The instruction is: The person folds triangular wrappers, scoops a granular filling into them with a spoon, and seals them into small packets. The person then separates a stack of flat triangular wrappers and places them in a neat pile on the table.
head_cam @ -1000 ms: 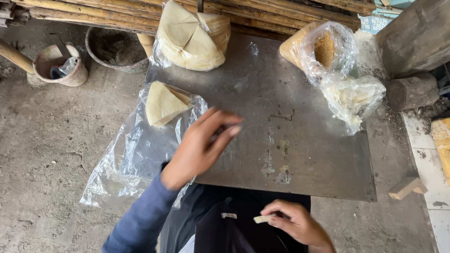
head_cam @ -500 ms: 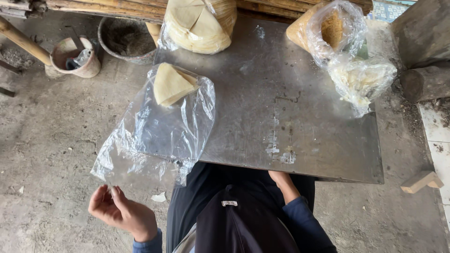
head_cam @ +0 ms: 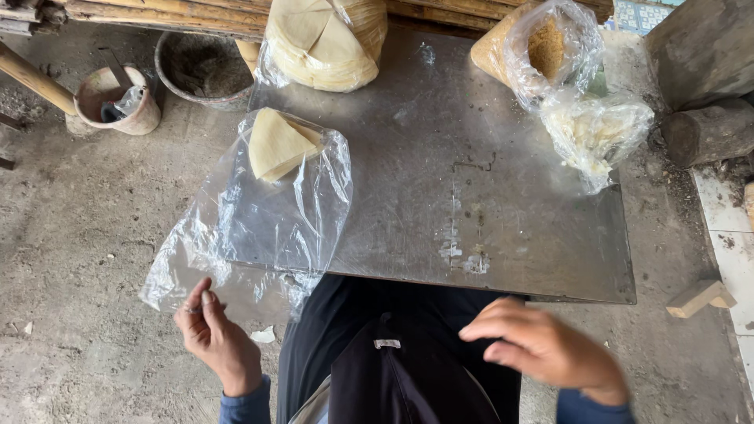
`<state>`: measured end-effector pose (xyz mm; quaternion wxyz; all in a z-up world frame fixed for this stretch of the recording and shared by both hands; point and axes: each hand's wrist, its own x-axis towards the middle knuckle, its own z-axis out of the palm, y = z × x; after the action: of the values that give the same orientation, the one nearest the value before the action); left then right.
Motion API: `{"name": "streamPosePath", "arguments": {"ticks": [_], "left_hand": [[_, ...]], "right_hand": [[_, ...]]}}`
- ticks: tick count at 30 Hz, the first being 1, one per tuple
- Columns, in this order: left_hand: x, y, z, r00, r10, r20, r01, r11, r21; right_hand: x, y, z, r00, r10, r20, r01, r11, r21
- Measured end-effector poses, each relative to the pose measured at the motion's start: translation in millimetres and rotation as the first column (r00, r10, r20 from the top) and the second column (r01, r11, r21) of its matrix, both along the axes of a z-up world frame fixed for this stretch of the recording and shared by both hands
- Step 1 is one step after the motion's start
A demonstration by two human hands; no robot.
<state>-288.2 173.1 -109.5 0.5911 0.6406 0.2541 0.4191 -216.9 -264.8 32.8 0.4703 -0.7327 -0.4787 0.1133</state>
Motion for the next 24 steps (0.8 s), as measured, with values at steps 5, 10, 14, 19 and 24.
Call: {"name": "streamPosePath", "arguments": {"ticks": [5, 10, 14, 19, 24], "left_hand": [[-19, 28, -3, 0.975, -0.074, -0.207, 0.153, 0.905, 0.397], [-17, 22, 64, 0.813, -0.244, -0.528, 0.578, 0.438, 0.689], [-13, 26, 98, 0.566, -0.346, -0.748, 0.797, 0.462, 0.389], [-10, 43, 110, 0.499, -0.100, -0.861, 0.770, 0.507, 0.387], [41, 35, 91, 0.748, -0.210, -0.630, 0.656, 0.375, 0.654]], "right_hand": [[104, -26, 48, 0.914, -0.309, 0.262, 0.316, 0.949, 0.014], [195, 12, 19, 0.721, -0.668, 0.184, 0.664, 0.742, 0.090], [206, 36, -14, 0.696, -0.655, 0.295, 0.631, 0.753, 0.186], [197, 28, -17, 0.557, -0.590, 0.585, 0.620, 0.764, 0.180], [198, 26, -17, 0.556, -0.655, 0.512, 0.665, 0.720, 0.198]]}}
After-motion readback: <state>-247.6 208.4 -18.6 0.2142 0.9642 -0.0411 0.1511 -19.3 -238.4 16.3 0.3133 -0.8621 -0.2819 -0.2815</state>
